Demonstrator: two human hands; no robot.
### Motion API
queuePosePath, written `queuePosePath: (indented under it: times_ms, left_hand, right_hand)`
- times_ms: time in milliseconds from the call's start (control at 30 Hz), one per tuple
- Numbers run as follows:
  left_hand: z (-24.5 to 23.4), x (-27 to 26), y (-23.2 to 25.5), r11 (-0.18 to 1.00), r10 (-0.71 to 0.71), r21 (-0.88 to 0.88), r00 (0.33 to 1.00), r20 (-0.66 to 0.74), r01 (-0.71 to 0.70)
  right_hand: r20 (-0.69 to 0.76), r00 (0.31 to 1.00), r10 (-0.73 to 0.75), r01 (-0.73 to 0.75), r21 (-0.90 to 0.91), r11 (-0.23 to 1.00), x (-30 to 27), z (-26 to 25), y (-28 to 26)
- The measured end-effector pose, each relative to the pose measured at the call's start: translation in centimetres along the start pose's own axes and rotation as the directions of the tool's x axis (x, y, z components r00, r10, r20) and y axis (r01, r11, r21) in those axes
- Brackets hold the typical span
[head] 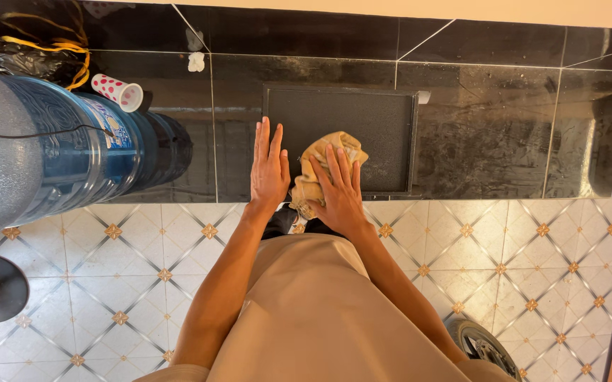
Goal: The person wipes a black rectangular electronic device with a cloth. They lift the device to reveal a turntable underneath and proceed to wipe the turntable's surface and components.
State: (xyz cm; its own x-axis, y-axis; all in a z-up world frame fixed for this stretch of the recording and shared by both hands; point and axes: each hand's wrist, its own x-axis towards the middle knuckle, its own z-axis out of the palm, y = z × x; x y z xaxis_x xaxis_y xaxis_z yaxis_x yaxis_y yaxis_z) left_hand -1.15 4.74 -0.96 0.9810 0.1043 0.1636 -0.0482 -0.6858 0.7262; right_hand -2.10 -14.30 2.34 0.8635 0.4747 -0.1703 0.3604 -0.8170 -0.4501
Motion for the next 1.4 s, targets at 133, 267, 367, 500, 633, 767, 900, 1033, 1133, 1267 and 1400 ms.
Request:
queuePosePath:
  times_ms: [133, 267, 367, 500, 633, 767, 900, 1033, 1133, 1267, 1400]
  left_hand:
    - [-0.4, -0.1, 0.1, 0.997, 0.028, -0.072, 0.999, -0.017, -0.029]
    - [-0.4, -0.2, 0.0, 0.994, 0.005, -0.105, 1.000, -0.017, -0.007]
    - [-0.3, 0.0, -0.1, 0.996, -0.004, -0.085, 1.000, -0.007, 0.003]
    - [-0.4, 0.0, 0.0, 0.990, -0.047, -0.135, 0.999, 0.006, 0.047]
    - [-0.4, 0.1, 0.0, 0.980, -0.067, -0.188, 0.998, -0.002, 0.065]
    - [0.0, -0.1, -0.1, 0.973, -0.144, -0.176, 0.989, 0.023, 0.146]
    - [-0.3, -0.2, 0.0, 0.932, -0.180, -0.319, 0.984, 0.008, 0.173]
    - [-1.2, 0.6, 0.6, 0.806, -0.253, -0.560, 0.967, -0.030, 0.193]
    - [-1.9, 0.7, 0.9, 0.685, -0.345, -0.683, 0.939, 0.002, 0.253]
    - [-2.1, 0.7, 0.4, 0.761, -0.276, -0.620, 0.960, -0.041, 0.192]
    - [-2.4, 0.2, 0.2, 0.821, -0.171, -0.554, 0.985, -0.013, 0.135]
  right_hand:
    - [-0.024, 1.000, -0.020, 0.019, -0.051, 0.999, 3.3, 0.3, 0.6]
    - [-0.054, 0.999, 0.007, -0.011, -0.077, 0.997, 7.2, 0.4, 0.8]
    - [-0.130, 0.991, -0.029, 0.020, -0.069, 0.997, 9.3, 0.7, 0.8]
    - [-0.178, 0.981, -0.072, 0.055, -0.098, 0.994, 12.7, 0.8, 0.7]
    - [-0.092, 0.993, -0.080, 0.069, -0.111, 0.991, 15.9, -0.1, 0.1]
    - [0.020, 0.992, -0.127, 0.129, -0.149, 0.980, 17.8, -0.8, -0.5]
    - [0.106, 0.970, -0.218, 0.236, -0.213, 0.948, 16.9, -1.4, -0.6]
    - [0.165, 0.963, -0.215, 0.239, -0.145, 0.960, 14.1, -1.8, -0.8]
    - [0.201, 0.961, -0.190, 0.216, -0.118, 0.969, 11.7, -1.4, -1.8]
    - [0.255, 0.953, -0.160, 0.186, -0.080, 0.979, 7.5, -1.1, -3.7]
    - [0.210, 0.957, -0.201, 0.203, 0.012, 0.979, 2.8, -1.3, -4.0]
